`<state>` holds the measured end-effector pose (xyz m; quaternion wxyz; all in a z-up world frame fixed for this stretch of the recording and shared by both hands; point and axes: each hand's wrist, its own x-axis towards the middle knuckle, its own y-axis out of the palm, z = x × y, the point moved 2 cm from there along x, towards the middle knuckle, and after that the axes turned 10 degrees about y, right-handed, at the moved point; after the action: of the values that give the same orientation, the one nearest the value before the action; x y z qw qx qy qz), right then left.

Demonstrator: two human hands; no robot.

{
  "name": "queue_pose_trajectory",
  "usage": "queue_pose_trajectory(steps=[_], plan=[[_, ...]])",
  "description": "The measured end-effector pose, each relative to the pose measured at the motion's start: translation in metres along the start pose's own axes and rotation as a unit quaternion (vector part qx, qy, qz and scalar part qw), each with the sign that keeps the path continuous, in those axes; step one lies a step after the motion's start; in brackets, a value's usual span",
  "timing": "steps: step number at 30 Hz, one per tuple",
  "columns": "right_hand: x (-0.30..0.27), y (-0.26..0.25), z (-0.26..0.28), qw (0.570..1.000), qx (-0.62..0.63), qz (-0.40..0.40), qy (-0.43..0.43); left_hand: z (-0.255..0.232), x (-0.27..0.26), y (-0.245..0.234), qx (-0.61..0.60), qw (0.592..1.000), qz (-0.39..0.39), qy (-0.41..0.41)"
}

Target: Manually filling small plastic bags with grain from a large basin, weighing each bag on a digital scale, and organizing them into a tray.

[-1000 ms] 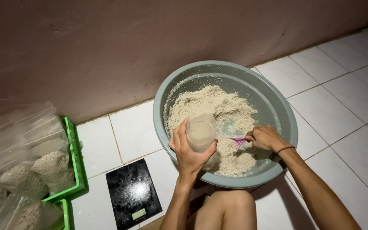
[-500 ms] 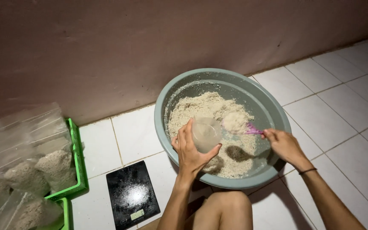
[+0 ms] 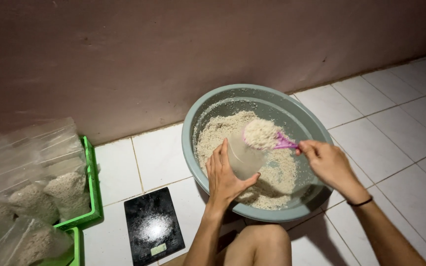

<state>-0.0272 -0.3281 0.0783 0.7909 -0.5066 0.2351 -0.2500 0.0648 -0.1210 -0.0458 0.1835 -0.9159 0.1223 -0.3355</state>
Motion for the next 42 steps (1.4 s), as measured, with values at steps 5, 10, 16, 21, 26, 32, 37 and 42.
queue_pose_trajectory(steps=[5, 10, 16, 21, 26, 32, 37, 42], plan=[[-0.005, -0.005, 0.021, 0.999, -0.046, 0.006, -0.025, 0.001, 0.001, 0.001, 0.012, 1.000, -0.016, 0.006], [0.000, 0.003, 0.011, 0.992, -0.109, -0.022, -0.059, 0.006, 0.000, 0.005, -0.017, 1.000, -0.014, -0.008], [0.004, 0.013, 0.000, 0.978, -0.158, -0.079, -0.109, 0.001, 0.001, 0.001, -0.018, 1.000, 0.002, -0.022], [0.004, 0.019, -0.003, 0.962, -0.201, -0.134, -0.128, -0.005, 0.003, -0.004, -0.035, 0.999, 0.007, -0.039], [-0.002, 0.016, 0.004, 0.956, -0.206, -0.149, -0.144, 0.001, 0.003, 0.003, -0.021, 0.999, 0.009, -0.029], [-0.009, 0.012, 0.012, 0.954, -0.208, -0.155, -0.147, 0.003, 0.002, 0.004, -0.015, 1.000, 0.008, -0.027], [-0.013, 0.012, 0.017, 0.946, -0.215, -0.184, -0.161, 0.005, 0.001, 0.007, -0.021, 0.999, -0.003, -0.025], [-0.017, 0.010, 0.023, 0.937, -0.234, -0.198, -0.169, 0.007, 0.000, 0.009, -0.018, 1.000, -0.013, -0.022]])
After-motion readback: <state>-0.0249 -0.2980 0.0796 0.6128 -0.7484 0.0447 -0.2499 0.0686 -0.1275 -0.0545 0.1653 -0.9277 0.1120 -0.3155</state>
